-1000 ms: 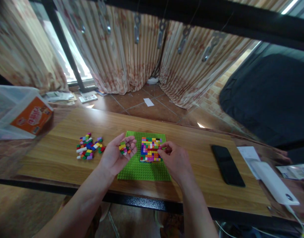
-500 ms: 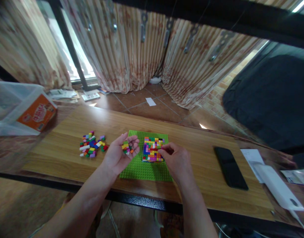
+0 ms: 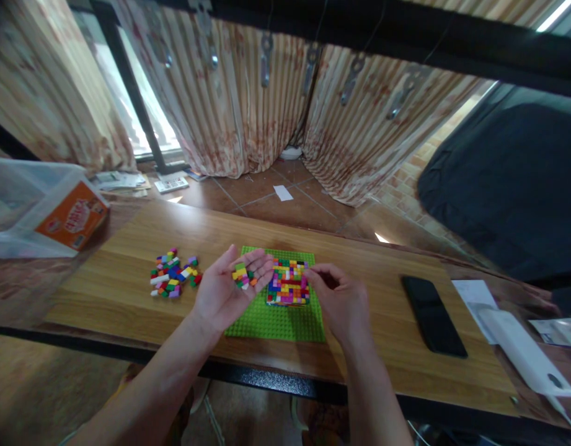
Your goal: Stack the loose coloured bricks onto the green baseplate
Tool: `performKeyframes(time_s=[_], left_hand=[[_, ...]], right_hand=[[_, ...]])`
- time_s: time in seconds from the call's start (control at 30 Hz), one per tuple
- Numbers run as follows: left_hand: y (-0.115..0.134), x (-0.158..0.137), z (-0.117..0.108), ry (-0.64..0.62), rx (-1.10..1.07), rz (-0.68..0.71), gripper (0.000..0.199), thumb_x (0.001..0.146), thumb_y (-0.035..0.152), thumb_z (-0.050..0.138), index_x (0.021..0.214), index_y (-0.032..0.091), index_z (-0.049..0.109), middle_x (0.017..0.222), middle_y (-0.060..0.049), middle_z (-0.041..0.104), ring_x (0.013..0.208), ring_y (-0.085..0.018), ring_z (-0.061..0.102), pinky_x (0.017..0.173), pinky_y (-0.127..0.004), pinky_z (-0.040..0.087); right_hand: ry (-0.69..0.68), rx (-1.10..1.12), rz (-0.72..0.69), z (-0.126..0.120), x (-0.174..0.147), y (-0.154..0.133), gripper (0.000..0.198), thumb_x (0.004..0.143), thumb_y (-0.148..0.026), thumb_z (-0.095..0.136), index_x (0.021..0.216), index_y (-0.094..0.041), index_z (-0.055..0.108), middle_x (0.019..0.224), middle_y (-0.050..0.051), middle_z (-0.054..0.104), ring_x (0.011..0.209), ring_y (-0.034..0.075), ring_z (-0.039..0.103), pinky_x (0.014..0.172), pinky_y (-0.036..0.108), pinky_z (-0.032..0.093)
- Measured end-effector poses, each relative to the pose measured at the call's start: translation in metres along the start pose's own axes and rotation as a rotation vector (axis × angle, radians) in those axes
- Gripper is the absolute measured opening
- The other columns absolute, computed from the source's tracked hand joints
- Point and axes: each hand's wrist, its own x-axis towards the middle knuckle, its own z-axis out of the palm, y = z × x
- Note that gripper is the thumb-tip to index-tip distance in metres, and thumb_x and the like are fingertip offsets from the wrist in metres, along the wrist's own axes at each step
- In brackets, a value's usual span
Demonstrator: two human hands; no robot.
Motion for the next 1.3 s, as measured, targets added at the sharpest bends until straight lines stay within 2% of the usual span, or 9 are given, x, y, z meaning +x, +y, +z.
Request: performKeyframes(time_s=[0.13, 0.27, 0.5, 0.77, 0.87, 0.93, 1.03, 1.13, 1.3], left_hand=[[-0.001, -0.002, 0.003, -0.058, -0.017, -0.035, 0.046, 0.092, 0.047, 0.047, 0.095, 0.007, 0.069, 0.105, -0.020, 0.070, 0.103, -0.025, 0.066, 0.093, -0.035, 0.051], [0.000, -0.004, 0.004, -0.088, -0.018, -0.056, 0.051, 0.093, 0.050, 0.043, 0.096, 0.006, 0.069, 0.105, -0.020, 0.070, 0.105, -0.025, 0.066, 0.095, -0.034, 0.048], [-0.002, -0.009, 0.004, -0.125, -0.004, -0.082, 0.051, 0.093, 0.052, 0.044, 0.097, 0.008, 0.069, 0.104, -0.017, 0.071, 0.103, -0.025, 0.066, 0.092, -0.035, 0.050], [-0.006, -0.006, 0.002, -0.077, -0.012, -0.083, 0.044, 0.095, 0.045, 0.044, 0.095, 0.009, 0.070, 0.103, -0.015, 0.071, 0.095, -0.020, 0.067, 0.090, -0.031, 0.050], [-0.007, -0.003, 0.000, -0.016, 0.037, -0.055, 0.039, 0.095, 0.038, 0.044, 0.087, 0.010, 0.071, 0.093, -0.013, 0.071, 0.087, -0.018, 0.067, 0.080, -0.027, 0.052], [-0.008, -0.002, -0.002, 0.029, 0.128, -0.030, 0.033, 0.092, 0.033, 0.051, 0.081, 0.009, 0.071, 0.080, -0.009, 0.069, 0.070, -0.012, 0.064, 0.064, -0.021, 0.050], [-0.009, -0.002, -0.004, 0.003, 0.295, 0.001, 0.025, 0.082, 0.033, 0.067, 0.075, 0.009, 0.070, 0.066, -0.003, 0.063, 0.046, -0.003, 0.045, 0.040, -0.015, 0.029], [-0.010, -0.004, -0.004, -0.069, 0.413, 0.003, 0.027, 0.074, 0.034, 0.075, 0.068, 0.009, 0.066, 0.062, -0.001, 0.059, 0.042, 0.000, 0.033, 0.037, -0.016, 0.012], [-0.012, -0.004, -0.003, -0.090, 0.543, 0.031, 0.027, 0.070, 0.033, 0.078, 0.064, 0.012, 0.062, 0.057, 0.001, 0.054, 0.041, 0.000, 0.031, 0.039, -0.018, 0.012]], right_hand=[[-0.113, 0.037, -0.185, 0.013, -0.012, -0.017, 0.017, 0.083, -0.036, 0.066, 0.083, -0.021, 0.074, 0.083, 0.004, 0.074, 0.073, 0.017, 0.066, 0.067, 0.031, 0.053], [-0.257, -0.046, -0.337, 0.029, -0.023, -0.026, 0.012, 0.089, -0.027, 0.061, 0.093, -0.024, 0.072, 0.093, 0.003, 0.071, 0.083, 0.017, 0.065, 0.075, 0.031, 0.051], [-0.300, -0.123, -0.385, 0.041, -0.032, -0.034, 0.018, 0.090, -0.021, 0.059, 0.104, -0.025, 0.068, 0.104, 0.006, 0.066, 0.097, 0.020, 0.063, 0.083, 0.036, 0.052], [-0.256, -0.115, -0.413, 0.049, -0.034, -0.037, 0.009, 0.089, -0.018, 0.057, 0.087, -0.023, 0.065, 0.096, 0.005, 0.064, 0.094, 0.019, 0.061, 0.083, 0.034, 0.050], [-0.214, -0.103, -0.358, 0.043, -0.031, -0.034, 0.007, 0.089, -0.022, 0.058, 0.086, -0.023, 0.065, 0.091, 0.003, 0.065, 0.083, 0.017, 0.061, 0.074, 0.031, 0.049], [-0.153, -0.109, -0.354, 0.038, -0.027, -0.031, 0.006, 0.089, -0.024, 0.059, 0.087, -0.023, 0.065, 0.089, 0.002, 0.065, 0.077, 0.015, 0.060, 0.069, 0.029, 0.048], [-0.089, -0.168, -0.410, 0.031, -0.022, -0.027, 0.005, 0.088, -0.022, 0.060, 0.087, -0.023, 0.065, 0.085, 0.001, 0.064, 0.072, 0.014, 0.058, 0.065, 0.028, 0.046], [-0.108, -0.222, -0.440, 0.027, -0.019, -0.026, 0.007, 0.088, -0.019, 0.059, 0.087, -0.022, 0.064, 0.083, 0.001, 0.063, 0.072, 0.014, 0.057, 0.066, 0.027, 0.046], [-0.167, -0.173, -0.396, 0.025, -0.019, -0.024, 0.007, 0.089, -0.019, 0.060, 0.088, -0.021, 0.067, 0.084, 0.001, 0.063, 0.073, 0.013, 0.058, 0.067, 0.027, 0.046]])
